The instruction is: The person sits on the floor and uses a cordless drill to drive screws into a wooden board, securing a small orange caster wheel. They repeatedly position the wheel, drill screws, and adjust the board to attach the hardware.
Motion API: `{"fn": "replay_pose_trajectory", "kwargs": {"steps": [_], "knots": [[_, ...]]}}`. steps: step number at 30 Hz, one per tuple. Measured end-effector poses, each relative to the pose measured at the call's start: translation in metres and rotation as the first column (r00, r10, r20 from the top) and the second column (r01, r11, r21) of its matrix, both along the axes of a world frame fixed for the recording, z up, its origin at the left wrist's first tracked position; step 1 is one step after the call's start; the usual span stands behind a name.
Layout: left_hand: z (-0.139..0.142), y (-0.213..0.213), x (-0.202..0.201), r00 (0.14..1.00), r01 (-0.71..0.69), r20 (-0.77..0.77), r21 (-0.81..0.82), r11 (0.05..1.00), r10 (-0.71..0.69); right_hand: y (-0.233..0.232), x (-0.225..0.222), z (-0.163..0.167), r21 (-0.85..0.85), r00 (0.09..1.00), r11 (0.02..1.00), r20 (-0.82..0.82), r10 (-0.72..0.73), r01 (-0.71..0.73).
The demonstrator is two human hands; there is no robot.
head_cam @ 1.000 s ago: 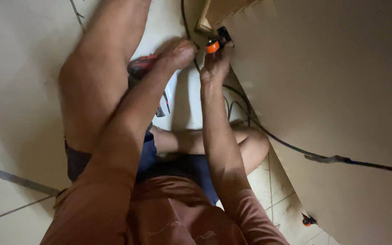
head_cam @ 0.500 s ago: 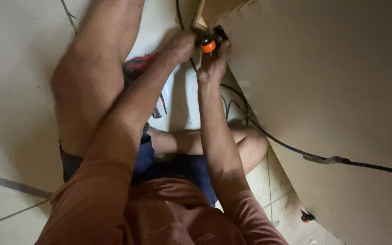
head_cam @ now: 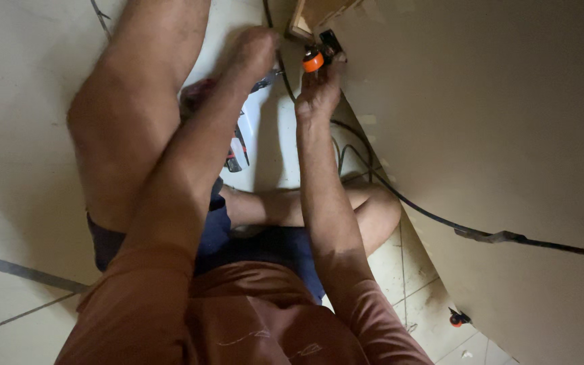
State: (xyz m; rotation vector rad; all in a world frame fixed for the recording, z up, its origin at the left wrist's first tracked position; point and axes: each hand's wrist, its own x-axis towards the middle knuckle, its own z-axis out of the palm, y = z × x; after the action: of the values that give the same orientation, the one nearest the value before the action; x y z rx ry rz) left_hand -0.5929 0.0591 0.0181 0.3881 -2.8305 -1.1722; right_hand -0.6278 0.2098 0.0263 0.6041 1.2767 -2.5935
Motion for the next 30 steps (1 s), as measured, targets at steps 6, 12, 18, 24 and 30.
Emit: {"fn": "replay_pose_trajectory", "kwargs": {"steps": [6,12,18,24,30], "knots": [[-0.003,0.001,-0.006,0.990,-0.084,0.108,-0.043,0.996,0.088,0.001,0.000,-0.001,-0.019,0.999,1.000,-0.049,0.005,-0.006],[0.006,0.015,0.000,0.998,0.044,0.027,0.153,0.987,-0.048,0.001,0.002,0.003,0.004,0.999,1.000,0.030,0.013,-0.013],[0.005,0.022,-0.003,0.985,0.135,0.106,0.031,0.990,-0.138,0.002,0.001,-0.001,0.015,0.999,1.000,0.034,0.004,-0.005],[-0.008,0.028,-0.012,0.963,0.215,0.178,-0.057,0.975,-0.202,0.000,-0.002,-0.006,-0.070,0.996,0.997,-0.083,0.012,-0.018],[-0.007,0.032,-0.012,0.970,0.136,0.205,-0.007,0.991,-0.132,-0.001,-0.002,-0.007,-0.034,1.000,0.999,-0.027,-0.004,0.003]]}}
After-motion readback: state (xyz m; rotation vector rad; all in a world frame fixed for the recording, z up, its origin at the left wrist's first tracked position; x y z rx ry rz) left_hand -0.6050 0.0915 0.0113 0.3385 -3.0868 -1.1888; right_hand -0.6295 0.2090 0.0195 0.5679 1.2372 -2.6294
